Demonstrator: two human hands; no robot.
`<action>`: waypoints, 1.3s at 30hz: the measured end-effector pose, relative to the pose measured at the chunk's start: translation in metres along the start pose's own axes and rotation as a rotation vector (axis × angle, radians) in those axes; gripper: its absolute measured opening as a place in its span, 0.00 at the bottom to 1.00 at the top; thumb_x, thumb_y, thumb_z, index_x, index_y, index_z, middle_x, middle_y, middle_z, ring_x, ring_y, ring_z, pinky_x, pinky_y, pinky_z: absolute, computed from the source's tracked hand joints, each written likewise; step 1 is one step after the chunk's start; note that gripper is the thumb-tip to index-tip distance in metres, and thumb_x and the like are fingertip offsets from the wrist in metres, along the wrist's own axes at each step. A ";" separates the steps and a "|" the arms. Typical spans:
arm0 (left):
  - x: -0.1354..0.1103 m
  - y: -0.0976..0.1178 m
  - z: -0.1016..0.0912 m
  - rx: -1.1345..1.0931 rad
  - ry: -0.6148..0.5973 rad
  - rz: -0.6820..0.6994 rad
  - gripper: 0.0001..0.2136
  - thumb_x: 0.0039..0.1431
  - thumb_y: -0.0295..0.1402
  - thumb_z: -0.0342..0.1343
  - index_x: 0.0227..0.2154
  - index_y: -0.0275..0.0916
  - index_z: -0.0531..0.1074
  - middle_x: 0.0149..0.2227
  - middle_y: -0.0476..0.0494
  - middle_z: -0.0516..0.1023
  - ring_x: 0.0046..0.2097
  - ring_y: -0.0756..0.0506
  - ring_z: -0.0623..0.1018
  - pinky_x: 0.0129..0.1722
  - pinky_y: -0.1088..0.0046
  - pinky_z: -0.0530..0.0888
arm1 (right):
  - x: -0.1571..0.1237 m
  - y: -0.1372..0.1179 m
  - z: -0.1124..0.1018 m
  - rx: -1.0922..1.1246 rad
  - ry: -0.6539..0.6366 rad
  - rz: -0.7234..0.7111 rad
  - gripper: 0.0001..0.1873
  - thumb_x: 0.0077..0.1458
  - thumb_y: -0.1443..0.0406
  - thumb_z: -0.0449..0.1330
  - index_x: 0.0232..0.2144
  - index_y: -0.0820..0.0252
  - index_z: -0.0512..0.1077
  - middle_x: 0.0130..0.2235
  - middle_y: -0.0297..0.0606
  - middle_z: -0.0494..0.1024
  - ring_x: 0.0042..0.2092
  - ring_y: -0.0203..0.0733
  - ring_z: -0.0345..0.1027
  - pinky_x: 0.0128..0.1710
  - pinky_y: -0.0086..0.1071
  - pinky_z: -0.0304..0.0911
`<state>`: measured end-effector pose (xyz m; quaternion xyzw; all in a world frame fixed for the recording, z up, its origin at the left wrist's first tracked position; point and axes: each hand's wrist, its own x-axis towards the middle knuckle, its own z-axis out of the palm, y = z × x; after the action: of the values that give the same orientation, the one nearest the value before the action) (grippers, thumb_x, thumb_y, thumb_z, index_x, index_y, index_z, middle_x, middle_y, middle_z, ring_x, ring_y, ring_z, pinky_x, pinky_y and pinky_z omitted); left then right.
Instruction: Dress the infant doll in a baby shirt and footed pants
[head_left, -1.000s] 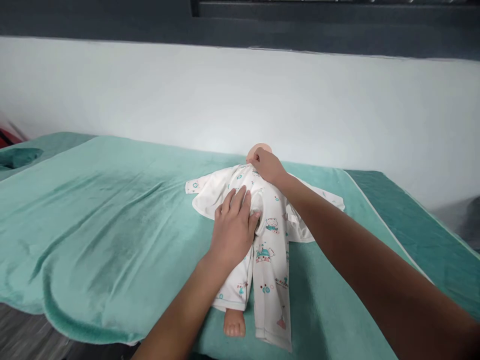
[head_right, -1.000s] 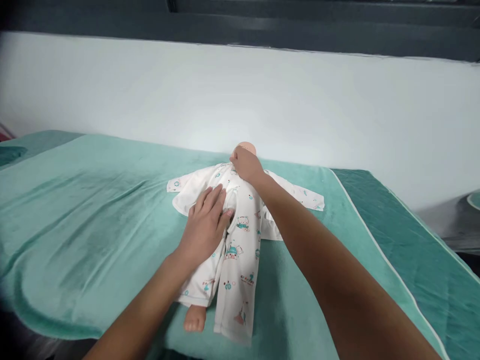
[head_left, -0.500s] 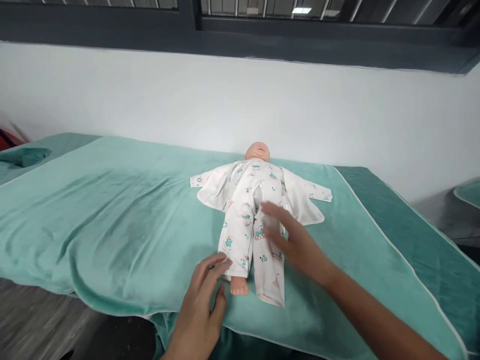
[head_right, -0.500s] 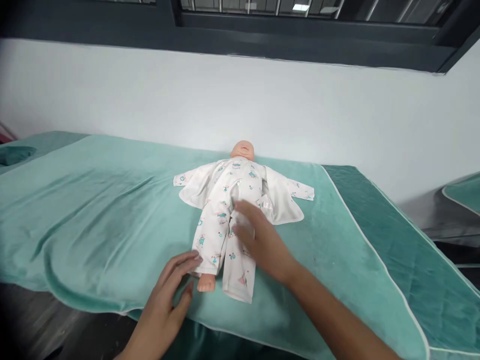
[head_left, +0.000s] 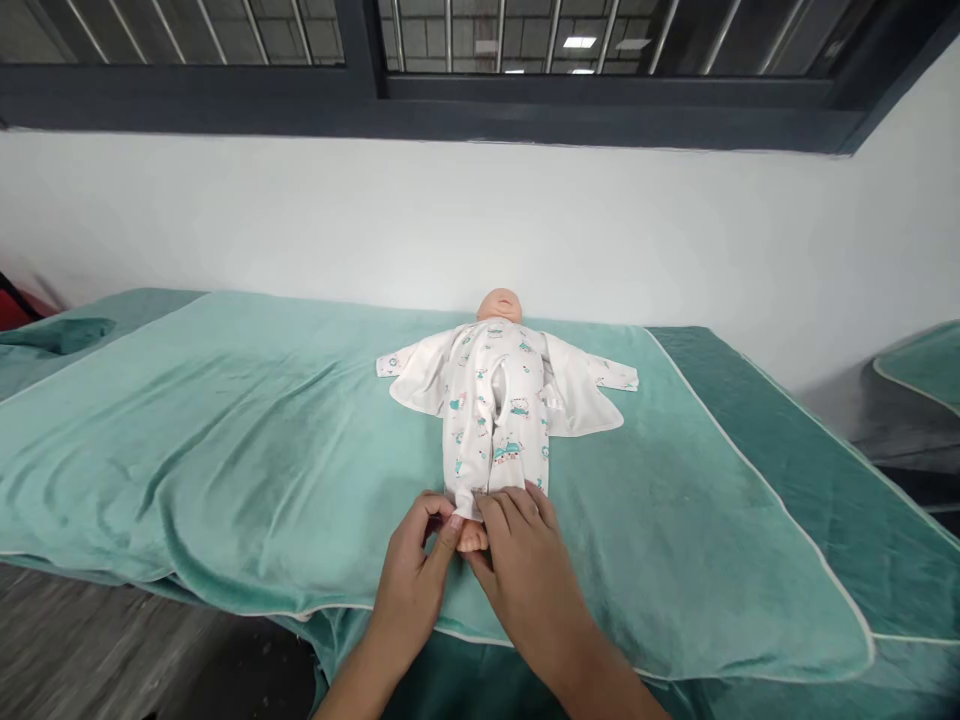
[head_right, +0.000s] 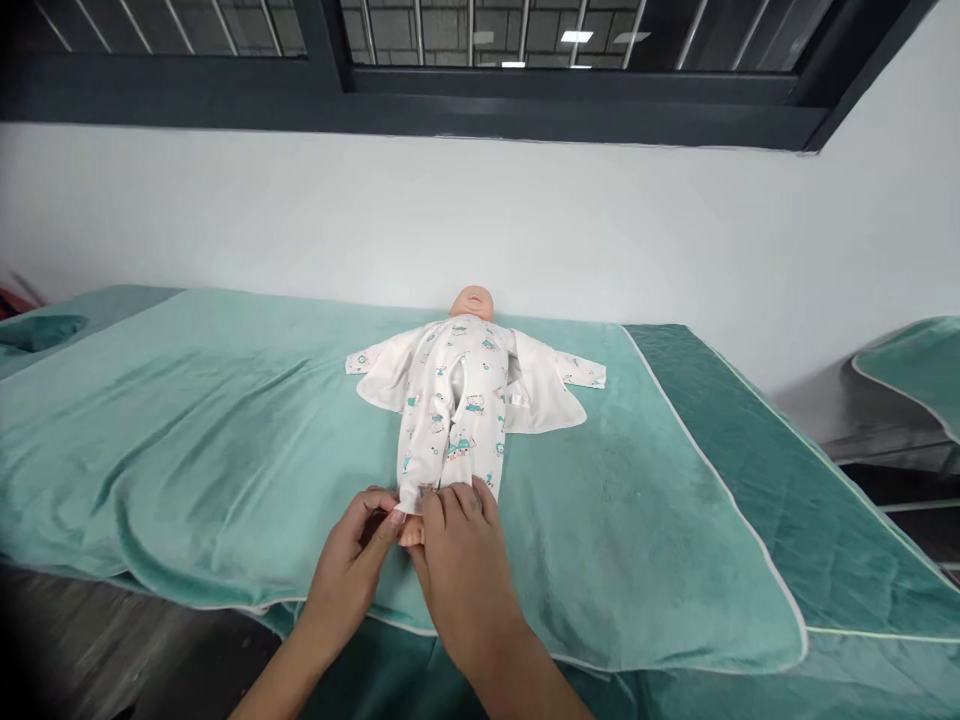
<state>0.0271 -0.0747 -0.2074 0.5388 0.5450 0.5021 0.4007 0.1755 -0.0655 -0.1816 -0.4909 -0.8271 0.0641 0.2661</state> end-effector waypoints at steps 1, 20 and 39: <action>-0.002 0.000 0.000 -0.049 0.003 -0.014 0.11 0.65 0.43 0.52 0.37 0.40 0.70 0.35 0.47 0.74 0.39 0.46 0.74 0.42 0.71 0.72 | 0.000 0.000 0.001 0.017 0.003 0.001 0.09 0.60 0.64 0.60 0.44 0.54 0.69 0.45 0.43 0.77 0.49 0.52 0.70 0.59 0.58 0.58; -0.024 -0.016 -0.018 0.043 -0.108 0.087 0.09 0.68 0.38 0.49 0.35 0.41 0.71 0.39 0.45 0.71 0.43 0.46 0.72 0.46 0.70 0.68 | -0.008 0.010 -0.005 0.173 -0.064 -0.019 0.13 0.57 0.73 0.56 0.43 0.54 0.67 0.45 0.37 0.75 0.50 0.46 0.67 0.63 0.49 0.51; 0.162 -0.036 -0.005 0.783 -0.102 0.570 0.13 0.63 0.30 0.51 0.48 0.38 0.75 0.50 0.36 0.76 0.57 0.35 0.69 0.55 0.54 0.69 | 0.054 0.148 0.002 0.004 0.012 -0.057 0.15 0.60 0.74 0.52 0.44 0.59 0.73 0.48 0.44 0.75 0.51 0.49 0.63 0.54 0.44 0.63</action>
<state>-0.0006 0.0878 -0.2245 0.8007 0.5033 0.3223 0.0407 0.2693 0.0554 -0.2171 -0.4670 -0.8390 0.0552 0.2738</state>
